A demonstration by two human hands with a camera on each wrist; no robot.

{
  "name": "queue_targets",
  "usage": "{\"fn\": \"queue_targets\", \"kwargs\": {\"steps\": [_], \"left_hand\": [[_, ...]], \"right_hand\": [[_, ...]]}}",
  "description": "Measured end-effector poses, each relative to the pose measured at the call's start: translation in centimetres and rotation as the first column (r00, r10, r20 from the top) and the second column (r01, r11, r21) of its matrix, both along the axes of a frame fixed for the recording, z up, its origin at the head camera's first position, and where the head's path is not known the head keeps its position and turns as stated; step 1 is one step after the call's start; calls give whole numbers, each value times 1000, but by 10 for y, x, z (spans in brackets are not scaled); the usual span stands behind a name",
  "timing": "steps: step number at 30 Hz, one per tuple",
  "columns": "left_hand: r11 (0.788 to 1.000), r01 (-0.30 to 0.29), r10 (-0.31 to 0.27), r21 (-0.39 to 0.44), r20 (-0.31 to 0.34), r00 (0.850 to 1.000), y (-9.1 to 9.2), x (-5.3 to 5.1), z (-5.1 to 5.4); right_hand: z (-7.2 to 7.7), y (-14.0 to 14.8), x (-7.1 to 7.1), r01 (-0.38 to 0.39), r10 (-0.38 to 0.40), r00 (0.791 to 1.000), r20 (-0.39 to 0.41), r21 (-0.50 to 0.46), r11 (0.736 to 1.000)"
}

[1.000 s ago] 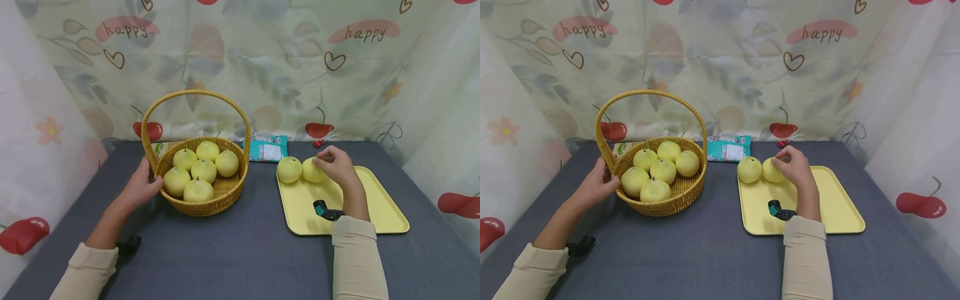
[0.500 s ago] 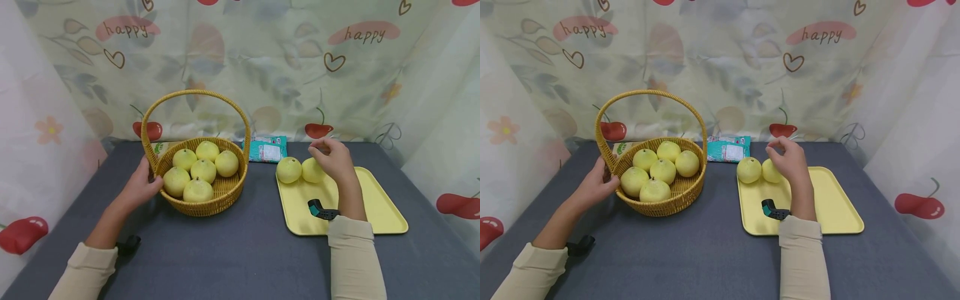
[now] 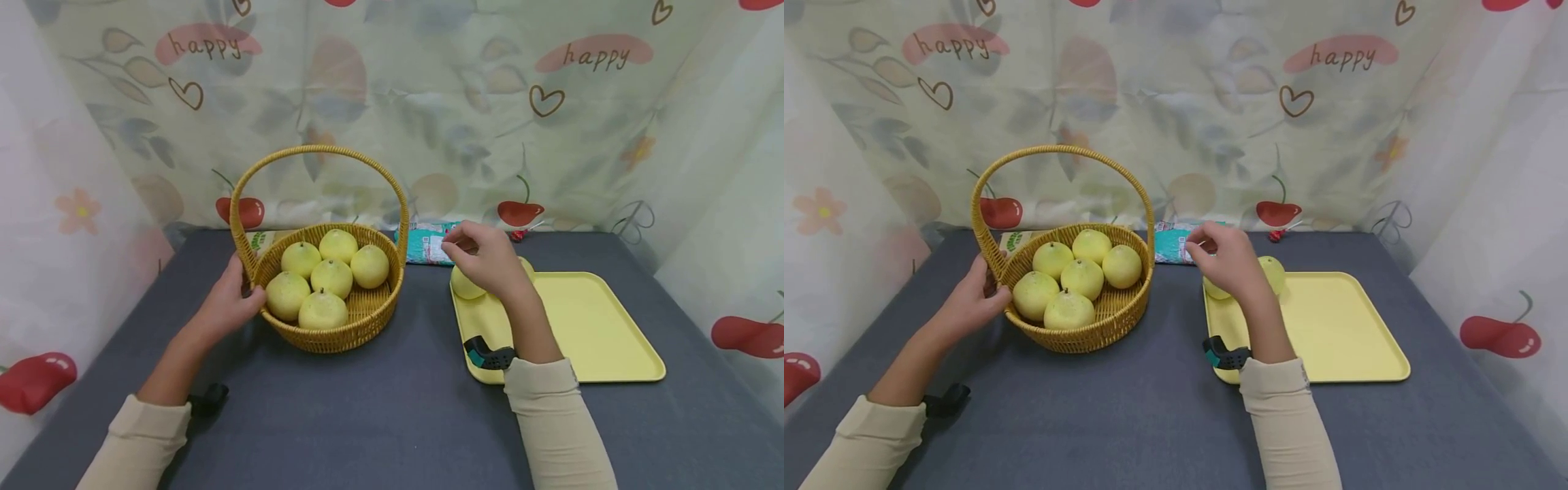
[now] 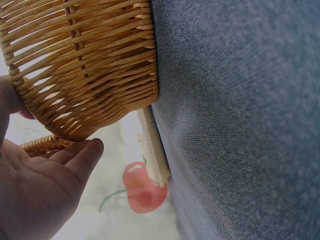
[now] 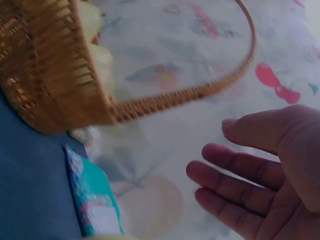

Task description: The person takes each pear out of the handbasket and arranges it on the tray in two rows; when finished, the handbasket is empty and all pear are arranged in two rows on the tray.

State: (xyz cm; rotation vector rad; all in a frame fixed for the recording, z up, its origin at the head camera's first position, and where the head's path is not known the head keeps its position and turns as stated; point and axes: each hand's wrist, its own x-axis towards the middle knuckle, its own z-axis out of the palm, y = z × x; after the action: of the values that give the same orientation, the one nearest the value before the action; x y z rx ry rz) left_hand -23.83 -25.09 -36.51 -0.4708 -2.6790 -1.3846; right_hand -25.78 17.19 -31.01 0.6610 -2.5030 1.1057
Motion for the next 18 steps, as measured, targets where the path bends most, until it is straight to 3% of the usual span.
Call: {"fn": "queue_targets", "kwargs": {"steps": [5,10,18], "left_hand": [[1000,-4,4,-6,4,1000,-1,0,0],[1000,-3,3,-8,3,1000,-3,0,0],[1000,-5,5,-22,3,1000,-2,-2,-1]], "right_hand": [[-9,-38,3,-140,141,989,-35,20,990],[-21,-76,7,-249,259,963,-71,123,961],[-37,-115,11,-358,358,933,42,215,909]]}}
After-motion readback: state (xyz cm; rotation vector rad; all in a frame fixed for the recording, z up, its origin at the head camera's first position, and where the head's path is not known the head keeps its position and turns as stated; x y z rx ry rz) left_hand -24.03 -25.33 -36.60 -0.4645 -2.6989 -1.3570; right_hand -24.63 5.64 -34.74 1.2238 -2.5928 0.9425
